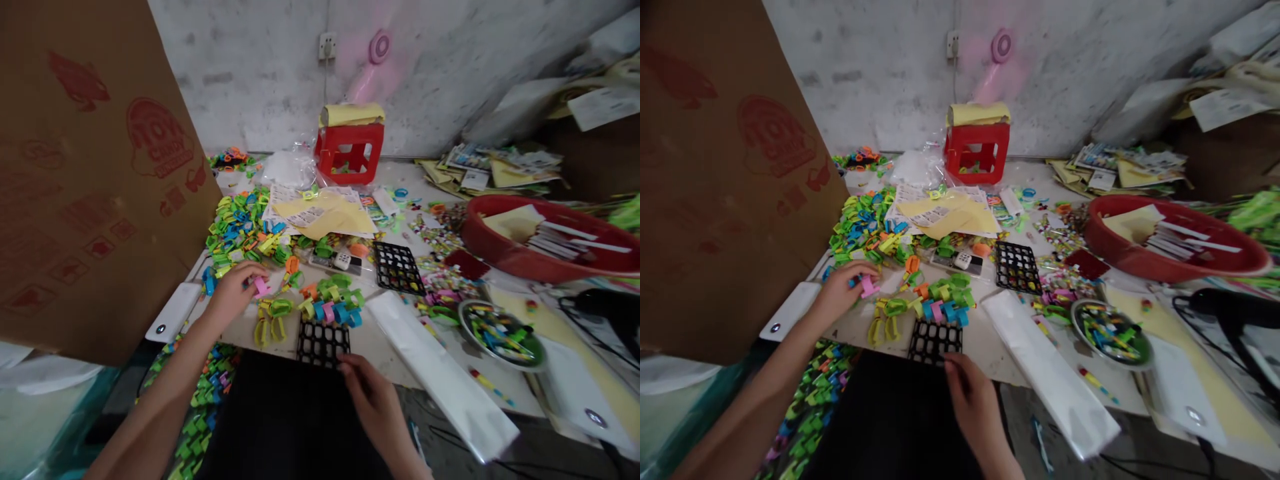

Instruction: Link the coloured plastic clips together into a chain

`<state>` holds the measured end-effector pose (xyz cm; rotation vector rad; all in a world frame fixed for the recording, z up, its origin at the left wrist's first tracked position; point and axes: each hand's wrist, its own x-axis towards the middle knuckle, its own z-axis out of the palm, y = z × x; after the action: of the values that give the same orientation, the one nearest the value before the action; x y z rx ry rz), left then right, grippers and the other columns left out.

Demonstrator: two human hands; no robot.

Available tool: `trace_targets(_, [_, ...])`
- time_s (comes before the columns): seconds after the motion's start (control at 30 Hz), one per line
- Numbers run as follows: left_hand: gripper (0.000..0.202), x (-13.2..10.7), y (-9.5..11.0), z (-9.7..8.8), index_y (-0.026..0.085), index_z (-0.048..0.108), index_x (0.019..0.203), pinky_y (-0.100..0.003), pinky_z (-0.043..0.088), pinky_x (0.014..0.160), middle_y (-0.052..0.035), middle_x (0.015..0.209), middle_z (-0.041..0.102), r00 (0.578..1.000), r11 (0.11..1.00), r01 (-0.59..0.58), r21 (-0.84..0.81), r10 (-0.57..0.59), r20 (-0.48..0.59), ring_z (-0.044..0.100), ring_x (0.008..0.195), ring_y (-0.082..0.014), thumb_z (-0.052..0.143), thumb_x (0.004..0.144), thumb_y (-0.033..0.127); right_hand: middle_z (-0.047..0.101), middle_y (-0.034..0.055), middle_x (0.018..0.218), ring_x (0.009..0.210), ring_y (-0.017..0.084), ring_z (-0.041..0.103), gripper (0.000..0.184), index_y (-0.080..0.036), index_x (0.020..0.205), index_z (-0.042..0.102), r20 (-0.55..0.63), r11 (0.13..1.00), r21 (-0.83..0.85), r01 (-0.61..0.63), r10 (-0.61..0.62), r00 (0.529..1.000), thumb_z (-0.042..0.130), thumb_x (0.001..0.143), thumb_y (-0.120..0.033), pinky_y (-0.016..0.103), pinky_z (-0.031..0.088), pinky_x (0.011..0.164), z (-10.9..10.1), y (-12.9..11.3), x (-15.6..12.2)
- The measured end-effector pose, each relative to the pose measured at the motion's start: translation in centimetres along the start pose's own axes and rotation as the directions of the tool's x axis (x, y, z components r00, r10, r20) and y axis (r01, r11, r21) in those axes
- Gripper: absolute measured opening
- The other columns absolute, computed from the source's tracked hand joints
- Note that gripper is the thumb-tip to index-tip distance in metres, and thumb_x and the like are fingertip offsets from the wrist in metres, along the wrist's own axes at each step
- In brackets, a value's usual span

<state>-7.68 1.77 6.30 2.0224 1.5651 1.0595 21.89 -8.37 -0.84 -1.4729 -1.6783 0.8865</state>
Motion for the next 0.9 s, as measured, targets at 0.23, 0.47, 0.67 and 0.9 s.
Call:
trace_targets(0.23, [0.023,-9.8,7.9,4.7,0.024,0.06,0.097,-0.027,0.05,0.071,-0.0008,0.091,0.067,0.903,0.736,0.425,-0.527,-0.305,0.302,0.062,0.083,-0.0171,0.047,0.08,0.017,0.068,0.006,0.087,0.076,0.021,0.066,0.035,-0.021,0.119,0.061,0.266,0.97,-0.116,0.214,-0.177,0.947,0.056,0.086,-0.034,0.029,0.05,0.068,4.0,-4.1,-1.3])
trace_targets(0.47, [0.031,-11.5,5.7,6.2,0.022,0.059,0.111,-0.026,0.047,0.062,-0.0022,0.09,0.067,0.85,0.711,0.526,-0.466,-0.463,0.253,0.059,0.07,-0.0146,0.044,0.083,0.022,0.067,0.005,0.093,0.077,0.019,0.064,0.04,-0.025,0.126,0.053,0.413,0.971,0.231,-0.067,-0.036,0.91,0.053,0.089,-0.038,0.028,0.05,0.068,3.4,-2.5,-2.0])
trace_targets(0.67, [0.028,-10.2,2.6,3.0,0.02,0.061,0.106,-0.024,0.048,0.059,-0.0031,0.092,0.068,0.842,0.668,0.518,-0.535,-0.507,0.183,0.058,0.066,-0.0125,0.052,0.081,0.03,0.062,0.0015,0.082,0.062,0.013,0.056,0.049,-0.024,0.132,0.045,0.304,0.942,0.318,-0.107,0.006,0.953,0.054,0.088,-0.044,0.024,0.047,0.056,3.6,-1.8,-1.3])
trace_targets(0.9, [0.058,-5.6,-3.9,-0.5,0.021,0.044,0.134,-0.04,0.049,0.093,-0.0129,0.14,0.047,0.87,0.735,0.385,-0.559,-0.491,-0.047,0.063,0.104,-0.0217,0.059,0.079,0.033,0.061,0.0088,0.121,0.107,0.026,0.059,0.031,-0.028,0.118,0.063,0.253,0.909,-0.251,0.334,-0.271,0.929,0.05,0.09,-0.025,0.039,0.05,0.088,6.8,-4.1,1.9])
